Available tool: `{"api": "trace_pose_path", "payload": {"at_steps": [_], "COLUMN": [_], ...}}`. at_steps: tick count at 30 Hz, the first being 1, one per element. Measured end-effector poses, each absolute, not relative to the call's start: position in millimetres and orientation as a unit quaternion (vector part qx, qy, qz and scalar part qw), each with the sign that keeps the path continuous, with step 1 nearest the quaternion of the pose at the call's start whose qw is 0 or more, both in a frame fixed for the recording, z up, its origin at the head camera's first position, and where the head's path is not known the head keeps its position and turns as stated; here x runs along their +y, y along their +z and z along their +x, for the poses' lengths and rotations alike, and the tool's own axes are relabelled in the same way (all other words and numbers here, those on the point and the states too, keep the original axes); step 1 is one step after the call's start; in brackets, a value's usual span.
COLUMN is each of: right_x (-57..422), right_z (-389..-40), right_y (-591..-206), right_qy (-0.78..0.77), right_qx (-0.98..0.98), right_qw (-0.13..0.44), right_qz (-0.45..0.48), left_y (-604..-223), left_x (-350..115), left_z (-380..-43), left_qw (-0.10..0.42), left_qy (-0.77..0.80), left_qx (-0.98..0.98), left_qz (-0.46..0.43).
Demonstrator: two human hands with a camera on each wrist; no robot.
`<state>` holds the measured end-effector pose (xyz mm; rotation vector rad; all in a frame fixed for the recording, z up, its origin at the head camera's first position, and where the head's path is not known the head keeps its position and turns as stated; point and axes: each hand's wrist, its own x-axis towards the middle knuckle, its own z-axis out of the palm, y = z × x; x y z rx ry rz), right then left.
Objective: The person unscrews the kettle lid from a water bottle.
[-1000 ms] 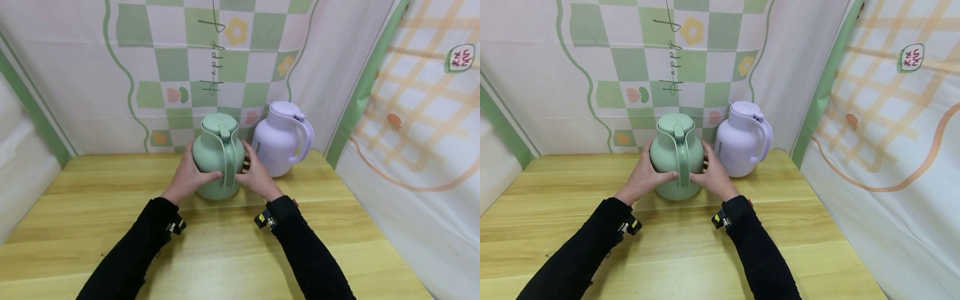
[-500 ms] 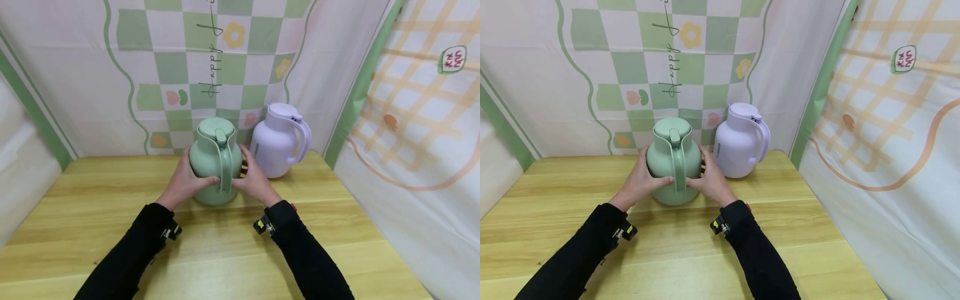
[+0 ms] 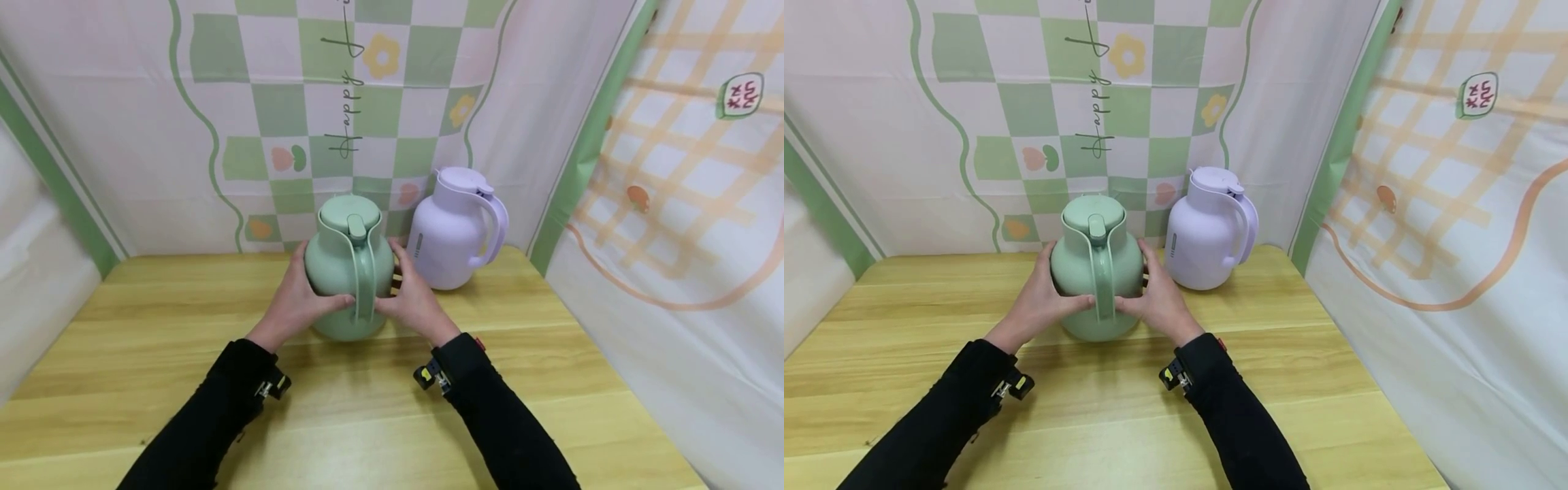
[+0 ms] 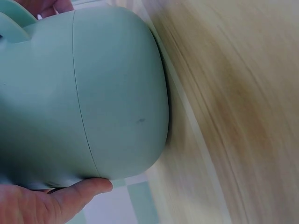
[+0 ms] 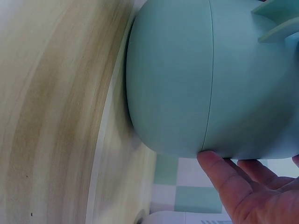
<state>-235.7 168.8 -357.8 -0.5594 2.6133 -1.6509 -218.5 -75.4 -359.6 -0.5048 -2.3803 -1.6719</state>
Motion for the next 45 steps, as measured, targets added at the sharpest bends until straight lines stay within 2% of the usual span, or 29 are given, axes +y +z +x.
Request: {"api": "trace_pose_path", "payload": {"at_steps": [45], "right_x": [158.0], "right_z": [-203.9], "right_y": [-353.1], "right_qy": [-0.49], "right_qx": [0.853], "right_qw": [-0.008], "right_qz": [-0.177], "left_y": [-357.5], "left_x": [-86.6], "left_z": [-187.2], "left_qw": [0.089], "left_qy": [-0.547], "left_qx": [-0.815], "left_qz": [-0.168]}}
